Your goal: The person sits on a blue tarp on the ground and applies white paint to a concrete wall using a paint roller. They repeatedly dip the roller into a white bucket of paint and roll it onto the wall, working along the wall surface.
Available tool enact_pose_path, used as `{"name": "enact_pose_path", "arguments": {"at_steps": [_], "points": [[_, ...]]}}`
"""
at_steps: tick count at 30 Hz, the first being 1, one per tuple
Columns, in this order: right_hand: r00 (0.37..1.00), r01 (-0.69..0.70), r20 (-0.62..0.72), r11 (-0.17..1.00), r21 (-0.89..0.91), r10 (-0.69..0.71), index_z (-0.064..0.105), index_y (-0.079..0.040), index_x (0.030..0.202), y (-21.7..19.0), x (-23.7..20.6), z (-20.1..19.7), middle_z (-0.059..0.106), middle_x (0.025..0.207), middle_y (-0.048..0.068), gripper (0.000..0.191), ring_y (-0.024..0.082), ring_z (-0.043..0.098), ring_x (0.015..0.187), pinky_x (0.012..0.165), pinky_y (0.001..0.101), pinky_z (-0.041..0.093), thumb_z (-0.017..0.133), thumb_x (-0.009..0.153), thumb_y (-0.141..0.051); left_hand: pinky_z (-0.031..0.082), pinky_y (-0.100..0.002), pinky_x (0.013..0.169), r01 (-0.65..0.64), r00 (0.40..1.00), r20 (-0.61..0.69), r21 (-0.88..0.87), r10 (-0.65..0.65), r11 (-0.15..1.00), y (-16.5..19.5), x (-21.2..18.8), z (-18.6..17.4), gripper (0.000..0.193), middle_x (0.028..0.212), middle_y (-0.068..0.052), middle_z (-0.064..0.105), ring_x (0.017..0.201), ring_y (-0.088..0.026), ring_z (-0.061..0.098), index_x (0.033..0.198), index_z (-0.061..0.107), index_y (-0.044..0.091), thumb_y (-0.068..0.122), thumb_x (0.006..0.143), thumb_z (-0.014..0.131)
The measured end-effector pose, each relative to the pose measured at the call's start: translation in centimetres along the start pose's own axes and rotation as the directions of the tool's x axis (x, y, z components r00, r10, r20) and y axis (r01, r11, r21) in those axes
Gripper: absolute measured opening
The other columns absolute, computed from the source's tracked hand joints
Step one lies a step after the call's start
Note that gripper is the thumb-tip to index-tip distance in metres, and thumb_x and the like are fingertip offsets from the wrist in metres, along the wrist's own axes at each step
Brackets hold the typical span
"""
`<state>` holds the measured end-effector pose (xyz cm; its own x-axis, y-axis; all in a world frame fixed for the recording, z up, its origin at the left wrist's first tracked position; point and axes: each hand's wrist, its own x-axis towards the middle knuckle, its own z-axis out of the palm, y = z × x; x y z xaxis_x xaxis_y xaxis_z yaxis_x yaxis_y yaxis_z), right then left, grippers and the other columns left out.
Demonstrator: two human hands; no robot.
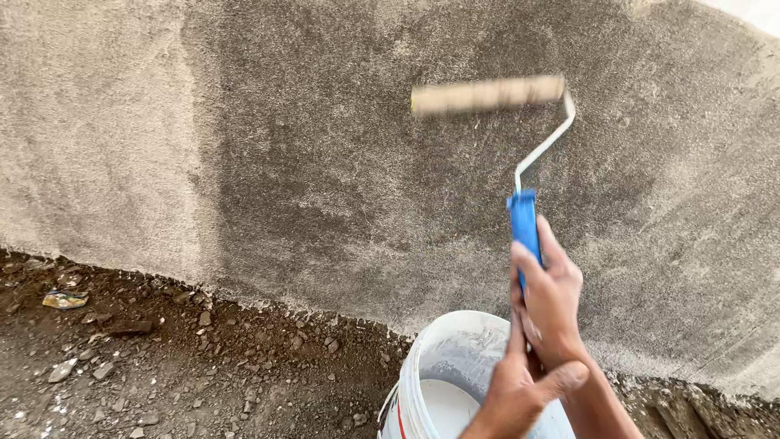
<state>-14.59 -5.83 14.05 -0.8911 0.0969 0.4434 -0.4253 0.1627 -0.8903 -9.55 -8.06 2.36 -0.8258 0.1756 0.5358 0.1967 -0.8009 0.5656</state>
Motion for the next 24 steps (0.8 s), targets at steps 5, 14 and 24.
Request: {"name": "enact_pose_path", "arguments": {"at_steps": [5,14,24], "points": [[0.999,0.045,0.019,0.97,0.239,-0.05,0.04,-0.017,0.16,-4.2,3.8,3.4,0.054,0.067,-0.003,0.069,0.004,0.046,0.042,0.034,0.0208,0.034,0.062,0.094,-0.012,0.032,-0.039,0.126,-0.024,0.997,0.075,-0.122,0.034,0.992,3.0,0.0,0.4,0.116,0.173,-0.014,0.023,0.156,-0.024,0.033,0.168,-0.016,0.005,0.015,0.096,0.074],[1.0,0.019,-0.017,0.99,0.141,-0.017,0.039,-0.02,0.16,-2.3,3.7,2.2,0.053,0.066,-0.003,0.07,0.004,0.046,0.042,0.033,0.0213,0.037,0.061,0.095,-0.012,0.04,-0.039,0.117,0.172,0.985,-0.012,0.021,-0.172,0.985,-0.3,0.1,1.2,0.108,0.158,-0.017,0.041,0.142,-0.028,0.049,0.165,0.01,0.001,0.032,0.087,0.078],[0.932,-0.359,-0.037,0.932,0.044,0.36,0.045,-0.02,0.156,6.6,-4.9,-5.8,0.051,0.064,0.001,0.072,0.007,0.039,0.041,0.032,0.0246,0.026,0.065,0.087,-0.011,0.046,-0.04,0.107,0.582,0.803,-0.18,0.026,-0.569,0.813,-6.3,-1.6,2.2,0.085,0.135,-0.02,0.049,0.124,-0.03,0.056,0.143,0.026,-0.004,0.038,0.09,0.078]]}}
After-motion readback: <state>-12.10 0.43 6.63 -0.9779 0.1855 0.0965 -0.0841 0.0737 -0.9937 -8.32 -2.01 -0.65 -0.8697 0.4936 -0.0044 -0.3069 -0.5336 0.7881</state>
